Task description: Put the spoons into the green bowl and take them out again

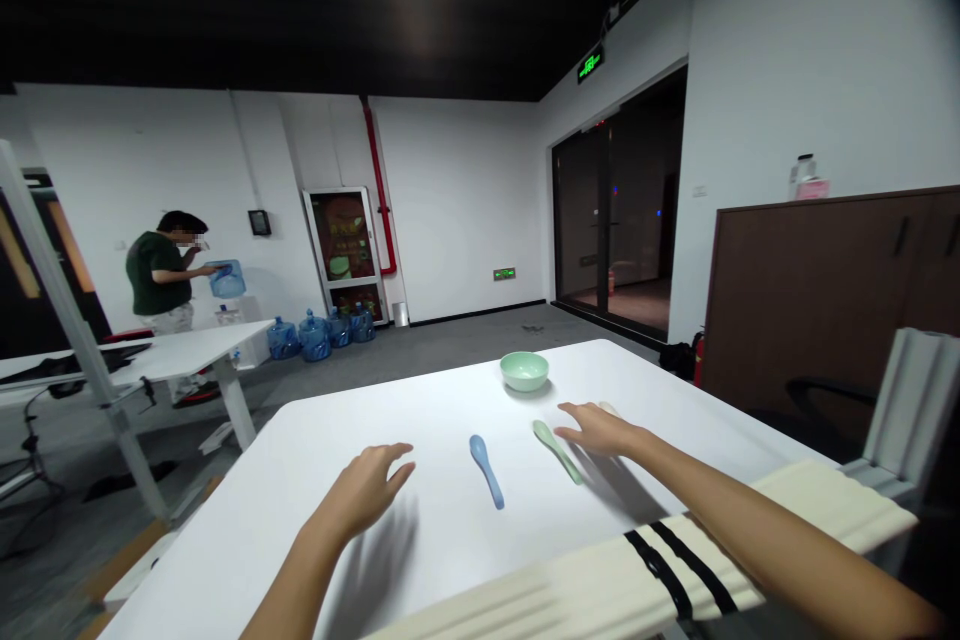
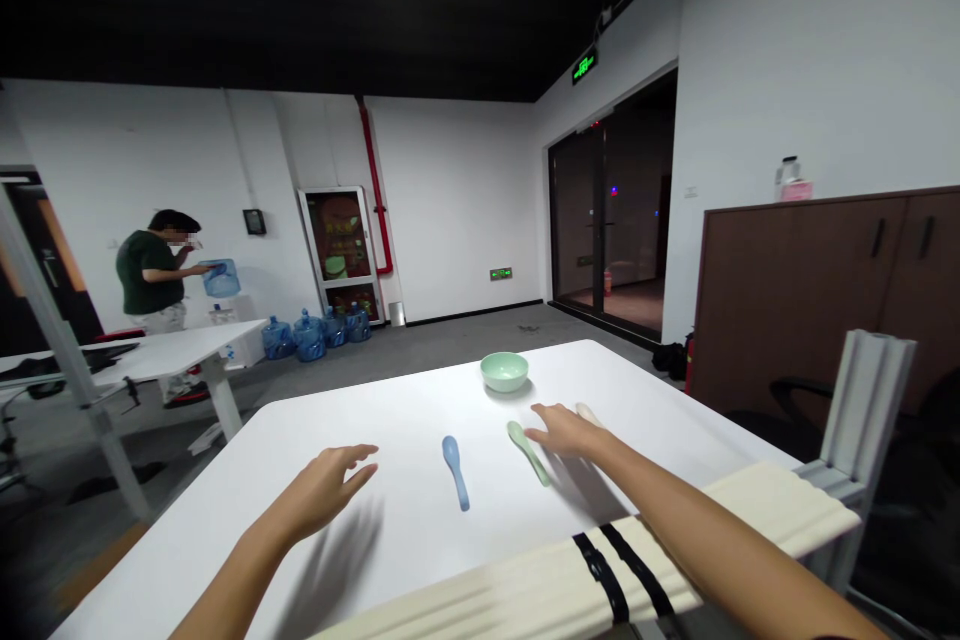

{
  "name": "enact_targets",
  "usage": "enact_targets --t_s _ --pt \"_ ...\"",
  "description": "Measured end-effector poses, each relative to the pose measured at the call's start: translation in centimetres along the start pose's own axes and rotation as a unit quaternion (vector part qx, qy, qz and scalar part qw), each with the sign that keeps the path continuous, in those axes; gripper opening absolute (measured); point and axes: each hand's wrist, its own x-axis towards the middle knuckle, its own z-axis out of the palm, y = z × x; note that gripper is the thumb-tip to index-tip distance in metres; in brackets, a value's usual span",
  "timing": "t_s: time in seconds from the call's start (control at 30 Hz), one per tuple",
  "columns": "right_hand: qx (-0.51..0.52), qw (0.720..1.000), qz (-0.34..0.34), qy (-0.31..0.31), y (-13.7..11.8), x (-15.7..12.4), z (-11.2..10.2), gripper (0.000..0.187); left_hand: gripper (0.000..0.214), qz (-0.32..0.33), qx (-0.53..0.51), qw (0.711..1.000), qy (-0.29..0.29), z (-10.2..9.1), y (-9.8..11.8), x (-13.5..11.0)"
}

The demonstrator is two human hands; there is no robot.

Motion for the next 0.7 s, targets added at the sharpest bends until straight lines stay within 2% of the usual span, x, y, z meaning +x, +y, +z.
enact_targets --t_s 0.2,0.33,0.4,0.53,0.63,0.7 --pt "0.021 1.000 -0.004 -0.001 0.0 0.1 0.3 0.082 0.057 0.004 -0.006 1.000 0.004 0.0 0.0 -0.2" --pt "0.053 0.999 -0.003 0.014 0.9 1.2 0.4 0.084 0.058 0.003 -0.005 1.000 0.001 0.1 0.2 -0.1" --pt "0.075 0.996 0.032 0.044 2.0 1.9 0.2 0.081 0.056 0.000 -0.007 1.000 0.000 0.1 0.3 -0.1" --pt "0.048 0.979 0.167 0.104 5.2 2.8 -0.4 0.069 0.053 0.000 -0.011 1.000 -0.001 0.3 0.3 0.1" --pt "0.030 0.965 0.252 0.071 7.7 2.8 -0.2 0.069 0.053 0.003 -0.007 1.000 -0.002 0.3 0.3 0.1" --pt "0.031 0.960 0.274 0.043 9.0 2.7 0.2 0.070 0.052 0.007 -0.008 1.000 -0.002 0.3 0.4 0.1"
